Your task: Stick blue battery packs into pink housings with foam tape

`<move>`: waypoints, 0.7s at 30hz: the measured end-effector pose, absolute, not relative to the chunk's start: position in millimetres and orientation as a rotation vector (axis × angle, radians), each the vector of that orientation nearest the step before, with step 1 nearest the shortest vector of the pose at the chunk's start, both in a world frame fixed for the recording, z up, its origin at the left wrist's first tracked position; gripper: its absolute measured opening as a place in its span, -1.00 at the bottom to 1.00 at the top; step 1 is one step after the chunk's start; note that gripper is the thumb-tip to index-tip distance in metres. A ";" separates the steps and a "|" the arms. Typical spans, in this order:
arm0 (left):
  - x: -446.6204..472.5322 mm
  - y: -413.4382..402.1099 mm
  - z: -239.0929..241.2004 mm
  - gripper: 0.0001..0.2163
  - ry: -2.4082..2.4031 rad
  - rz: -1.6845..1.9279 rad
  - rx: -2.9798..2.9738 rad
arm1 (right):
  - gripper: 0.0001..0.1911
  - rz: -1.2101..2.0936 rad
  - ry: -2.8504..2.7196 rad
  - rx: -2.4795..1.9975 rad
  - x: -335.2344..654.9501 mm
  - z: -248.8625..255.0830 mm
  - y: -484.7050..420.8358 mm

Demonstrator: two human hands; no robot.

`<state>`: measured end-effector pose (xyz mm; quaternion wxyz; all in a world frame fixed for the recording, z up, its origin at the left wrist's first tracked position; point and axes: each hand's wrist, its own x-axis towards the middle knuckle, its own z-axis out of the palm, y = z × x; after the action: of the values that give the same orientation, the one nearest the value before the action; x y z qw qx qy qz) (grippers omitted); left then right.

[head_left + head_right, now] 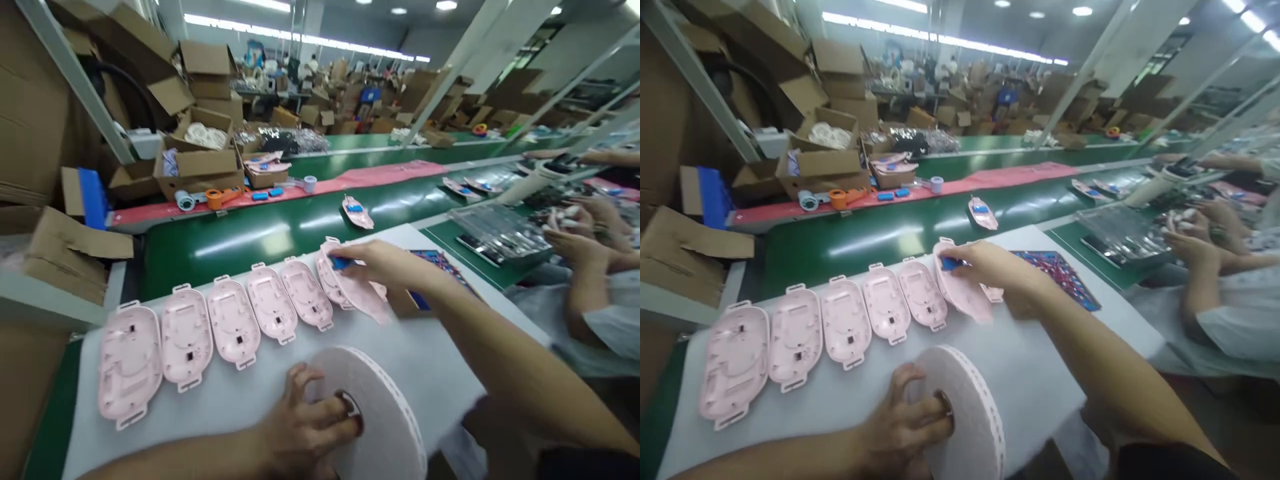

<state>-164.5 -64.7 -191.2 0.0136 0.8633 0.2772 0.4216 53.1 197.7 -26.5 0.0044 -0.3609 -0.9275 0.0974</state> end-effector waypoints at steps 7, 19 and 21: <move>-139.3 -42.3 -276.5 -0.84 0.977 1.345 2.830 | -0.59 0.027 -2.973 -1.256 -107.9 -57.2 302.7; -160.2 -54.7 -194.8 -0.60 0.912 1.358 2.537 | -0.46 0.799 -2.517 -1.250 17.1 -90.5 159.2; -163.8 -57.0 -178.8 -0.61 0.969 1.380 2.449 | -0.33 1.337 -2.341 -1.241 56.3 -95.9 106.0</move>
<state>-163.8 -57.0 -178.8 0.0839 0.8207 0.3249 0.4625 56.3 106.0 -95.9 0.0868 -0.4165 -0.7858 0.4489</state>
